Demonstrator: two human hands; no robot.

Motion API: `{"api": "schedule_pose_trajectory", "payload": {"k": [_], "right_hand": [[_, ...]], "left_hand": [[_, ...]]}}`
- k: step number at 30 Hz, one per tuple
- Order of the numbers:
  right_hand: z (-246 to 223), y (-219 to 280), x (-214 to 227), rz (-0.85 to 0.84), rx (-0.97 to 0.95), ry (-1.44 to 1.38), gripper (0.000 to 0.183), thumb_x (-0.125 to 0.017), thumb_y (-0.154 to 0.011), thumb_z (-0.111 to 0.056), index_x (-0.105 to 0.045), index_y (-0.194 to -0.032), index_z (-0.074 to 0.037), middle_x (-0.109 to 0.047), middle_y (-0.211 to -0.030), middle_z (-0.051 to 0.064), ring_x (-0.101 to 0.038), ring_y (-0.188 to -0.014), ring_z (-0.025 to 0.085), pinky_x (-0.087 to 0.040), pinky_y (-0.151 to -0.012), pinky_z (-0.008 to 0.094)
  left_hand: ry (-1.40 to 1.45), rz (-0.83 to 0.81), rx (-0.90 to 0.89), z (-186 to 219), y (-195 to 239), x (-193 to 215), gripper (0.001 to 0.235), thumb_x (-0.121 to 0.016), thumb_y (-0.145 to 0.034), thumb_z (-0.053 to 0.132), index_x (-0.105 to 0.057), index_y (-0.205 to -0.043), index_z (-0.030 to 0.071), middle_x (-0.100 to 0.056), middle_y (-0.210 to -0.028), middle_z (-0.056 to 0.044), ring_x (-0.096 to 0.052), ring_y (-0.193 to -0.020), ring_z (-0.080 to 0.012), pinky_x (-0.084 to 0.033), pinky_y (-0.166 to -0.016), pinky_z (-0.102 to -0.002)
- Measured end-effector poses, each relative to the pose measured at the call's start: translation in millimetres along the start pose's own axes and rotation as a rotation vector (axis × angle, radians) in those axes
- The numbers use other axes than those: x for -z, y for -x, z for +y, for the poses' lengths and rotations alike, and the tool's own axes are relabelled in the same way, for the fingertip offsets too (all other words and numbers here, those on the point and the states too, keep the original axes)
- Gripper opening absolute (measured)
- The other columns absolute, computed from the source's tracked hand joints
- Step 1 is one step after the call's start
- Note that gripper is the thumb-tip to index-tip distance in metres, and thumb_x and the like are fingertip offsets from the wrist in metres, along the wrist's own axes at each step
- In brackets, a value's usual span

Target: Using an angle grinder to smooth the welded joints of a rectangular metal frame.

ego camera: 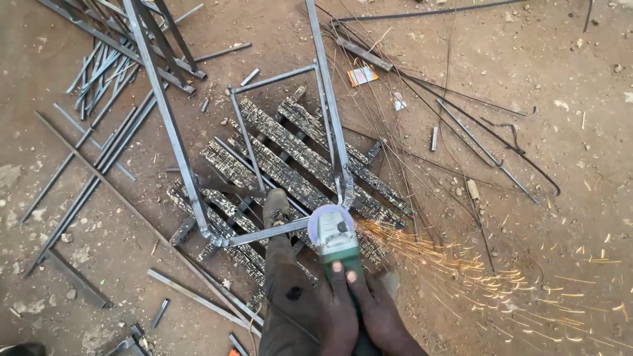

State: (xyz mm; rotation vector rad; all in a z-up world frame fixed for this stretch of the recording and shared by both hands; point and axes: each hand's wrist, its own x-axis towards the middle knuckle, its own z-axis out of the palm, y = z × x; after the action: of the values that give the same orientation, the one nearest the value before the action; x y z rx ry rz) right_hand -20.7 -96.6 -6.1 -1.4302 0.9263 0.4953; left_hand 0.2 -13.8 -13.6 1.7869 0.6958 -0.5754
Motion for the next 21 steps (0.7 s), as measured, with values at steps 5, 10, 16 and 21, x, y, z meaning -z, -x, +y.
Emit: {"api": "schedule_pose_trajectory", "payload": {"k": [5,10,16,21], "right_hand": [[-20.8,4.6,11.1,-0.028,-0.115,-0.087,0.049,-0.058,-0.089,-0.044,-0.08,-0.116,-0.009,-0.083,-0.113,0.009,-0.073,-0.107,0.017,-0.054,-0.096,0.032],[-29.9,-12.3,34.3,0.04,-0.037,-0.139,0.048,-0.055,-0.093,-0.039,-0.079,-0.114,-0.003,-0.084,-0.108,0.016,-0.071,-0.1,0.02,-0.056,-0.089,0.034],[-52.4,25.6,16.9,-0.036,-0.28,-0.34,0.049,-0.062,-0.091,-0.027,-0.076,-0.128,0.002,-0.083,-0.116,0.024,-0.072,-0.104,0.028,-0.055,-0.089,0.039],[-45.7,-7.4,36.7,0.032,-0.089,-0.075,0.047,-0.057,-0.092,-0.041,-0.079,-0.113,-0.005,-0.084,-0.107,0.014,-0.072,-0.099,0.02,-0.056,-0.089,0.033]], "left_hand": [[-0.127,0.07,0.089,13.6,6.7,-8.8,0.059,-0.037,-0.095,0.06,-0.071,-0.109,0.014,-0.078,-0.105,-0.016,-0.072,-0.104,-0.0359,-0.052,-0.089,-0.044],[-0.093,-0.006,0.004,33.1,1.8,-37.8,0.062,-0.039,-0.095,0.063,-0.068,-0.111,0.011,-0.077,-0.102,-0.02,-0.072,-0.096,-0.0398,-0.051,-0.082,-0.047],[-0.047,0.147,0.174,-8.6,7.8,-26.8,0.058,-0.043,-0.093,0.059,-0.076,-0.106,0.013,-0.082,-0.1,-0.016,-0.077,-0.099,-0.0325,-0.055,-0.084,-0.04],[-0.015,-0.003,-0.014,24.0,-5.5,-43.9,0.051,-0.041,-0.098,0.054,-0.07,-0.102,0.013,-0.077,-0.096,-0.015,-0.072,-0.091,-0.0311,-0.05,-0.079,-0.042]]}}
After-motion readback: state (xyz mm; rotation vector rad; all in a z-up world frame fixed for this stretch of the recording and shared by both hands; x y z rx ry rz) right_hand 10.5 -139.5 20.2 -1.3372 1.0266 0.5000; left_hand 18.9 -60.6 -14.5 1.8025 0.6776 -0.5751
